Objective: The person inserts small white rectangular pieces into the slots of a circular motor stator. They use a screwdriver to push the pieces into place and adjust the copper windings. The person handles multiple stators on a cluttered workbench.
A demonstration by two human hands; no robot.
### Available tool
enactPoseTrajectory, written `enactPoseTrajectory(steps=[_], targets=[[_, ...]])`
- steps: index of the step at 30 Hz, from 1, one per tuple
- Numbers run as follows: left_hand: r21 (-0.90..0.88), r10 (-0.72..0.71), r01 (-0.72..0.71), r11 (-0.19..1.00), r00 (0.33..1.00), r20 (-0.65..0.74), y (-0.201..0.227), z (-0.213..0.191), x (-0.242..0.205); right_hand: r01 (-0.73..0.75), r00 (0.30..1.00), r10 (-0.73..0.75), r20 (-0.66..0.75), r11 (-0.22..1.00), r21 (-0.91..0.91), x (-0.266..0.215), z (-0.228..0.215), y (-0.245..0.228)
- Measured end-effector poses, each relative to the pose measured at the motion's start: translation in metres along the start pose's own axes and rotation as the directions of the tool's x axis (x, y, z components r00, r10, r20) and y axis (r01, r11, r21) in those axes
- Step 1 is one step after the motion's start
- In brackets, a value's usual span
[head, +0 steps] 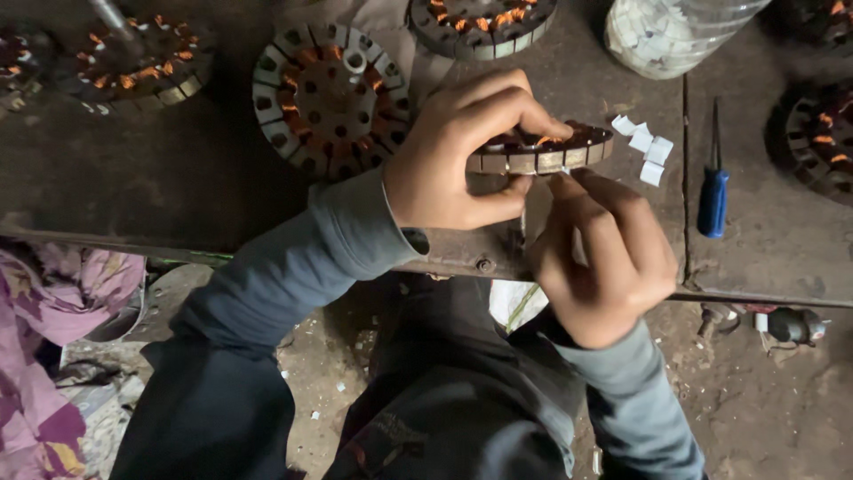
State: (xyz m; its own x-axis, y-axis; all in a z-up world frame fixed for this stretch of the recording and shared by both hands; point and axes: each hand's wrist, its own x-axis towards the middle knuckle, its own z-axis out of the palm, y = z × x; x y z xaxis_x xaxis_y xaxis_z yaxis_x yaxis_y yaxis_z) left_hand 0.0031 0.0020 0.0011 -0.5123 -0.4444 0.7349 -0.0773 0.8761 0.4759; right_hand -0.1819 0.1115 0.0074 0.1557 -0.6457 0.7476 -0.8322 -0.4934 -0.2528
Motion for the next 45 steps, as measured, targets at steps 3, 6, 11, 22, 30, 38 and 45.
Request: enactPoseTrajectory(steps=[3, 6, 11, 22, 30, 38, 45], targets=[[-0.013, -0.015, 0.015, 1.000, 1.000, 0.002, -0.001, 0.001, -0.001, 0.017, 0.999, -0.019, 0.033, 0.998, 0.061, 0.005, -0.007, 0.007], [-0.054, -0.030, 0.030, 0.998, 1.000, 0.001, -0.003, 0.003, 0.000, 0.111, 0.992, -0.113, 0.057, 0.993, 0.046, 0.015, -0.006, 0.012], [-0.056, -0.007, 0.007, 0.998, 1.000, 0.005, -0.005, 0.003, 0.000, 0.078, 0.995, -0.083, 0.061, 0.993, 0.084, 0.015, -0.008, 0.015], [0.103, -0.010, 0.017, 0.995, 0.997, -0.070, -0.001, 0.009, -0.005, -0.329, 0.931, 0.186, 0.314, 0.800, 0.502, 0.017, 0.008, 0.051], [0.053, -0.066, 0.068, 0.996, 0.997, -0.041, 0.001, 0.003, -0.006, -0.410, 0.909, 0.344, 0.234, 0.645, 0.645, -0.007, 0.025, 0.044], [0.074, -0.080, 0.079, 0.994, 0.997, 0.003, -0.010, 0.009, -0.007, -0.364, 0.931, 0.360, 0.054, 0.924, 0.118, -0.018, -0.013, 0.077], [0.307, 0.033, -0.038, 0.951, 0.999, 0.019, -0.020, 0.018, -0.024, -0.415, 0.882, 0.450, 0.140, 0.882, -0.221, -0.036, -0.048, 0.106]])
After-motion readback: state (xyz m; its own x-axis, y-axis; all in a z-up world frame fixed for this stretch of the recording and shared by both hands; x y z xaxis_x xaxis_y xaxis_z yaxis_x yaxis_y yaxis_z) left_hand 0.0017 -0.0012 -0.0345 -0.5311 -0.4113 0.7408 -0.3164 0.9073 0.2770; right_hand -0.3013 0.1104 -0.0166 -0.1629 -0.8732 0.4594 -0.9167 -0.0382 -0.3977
